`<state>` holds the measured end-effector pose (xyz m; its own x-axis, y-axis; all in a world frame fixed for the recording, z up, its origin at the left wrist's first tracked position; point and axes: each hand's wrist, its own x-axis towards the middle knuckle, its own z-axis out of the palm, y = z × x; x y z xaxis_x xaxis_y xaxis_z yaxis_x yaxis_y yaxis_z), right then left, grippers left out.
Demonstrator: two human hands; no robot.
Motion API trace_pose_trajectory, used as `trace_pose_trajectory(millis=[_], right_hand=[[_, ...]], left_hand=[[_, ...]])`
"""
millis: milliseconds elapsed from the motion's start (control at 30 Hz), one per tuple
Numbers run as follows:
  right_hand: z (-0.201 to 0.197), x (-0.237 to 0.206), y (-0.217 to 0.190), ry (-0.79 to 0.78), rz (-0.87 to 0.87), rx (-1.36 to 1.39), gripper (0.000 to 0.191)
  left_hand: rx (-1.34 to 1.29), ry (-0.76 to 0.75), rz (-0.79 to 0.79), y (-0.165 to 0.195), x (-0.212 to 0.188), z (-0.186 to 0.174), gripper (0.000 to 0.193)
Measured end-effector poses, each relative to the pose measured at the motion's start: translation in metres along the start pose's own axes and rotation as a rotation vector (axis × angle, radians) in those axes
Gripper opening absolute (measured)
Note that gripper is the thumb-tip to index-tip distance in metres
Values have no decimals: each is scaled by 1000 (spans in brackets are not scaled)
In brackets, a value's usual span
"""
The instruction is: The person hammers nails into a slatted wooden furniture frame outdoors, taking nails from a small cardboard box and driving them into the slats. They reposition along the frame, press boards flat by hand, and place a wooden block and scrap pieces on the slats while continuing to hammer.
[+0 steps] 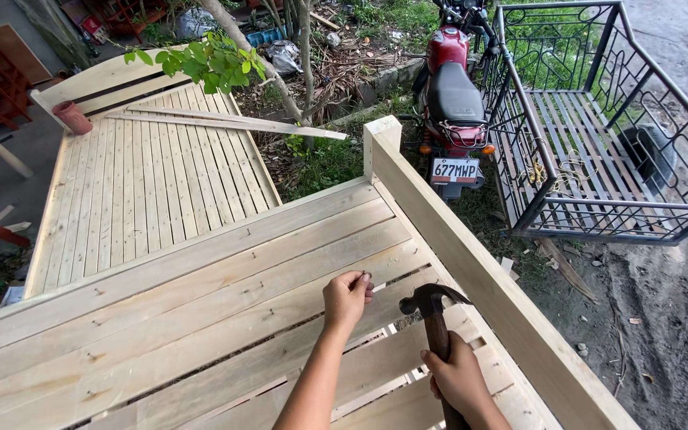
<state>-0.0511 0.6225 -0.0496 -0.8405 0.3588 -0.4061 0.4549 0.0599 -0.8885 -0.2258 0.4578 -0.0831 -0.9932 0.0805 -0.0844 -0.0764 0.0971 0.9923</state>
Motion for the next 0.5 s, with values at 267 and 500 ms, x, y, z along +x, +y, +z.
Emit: trace_pose_trajectory(millis=[267,500], right_hand=[[13,95,-8,22,1,22,22],[17,157,51,113,-198,-32,32]], left_hand=[[359,98,708,-1,83,42,11],[320,4,596,-22,181,83,9]])
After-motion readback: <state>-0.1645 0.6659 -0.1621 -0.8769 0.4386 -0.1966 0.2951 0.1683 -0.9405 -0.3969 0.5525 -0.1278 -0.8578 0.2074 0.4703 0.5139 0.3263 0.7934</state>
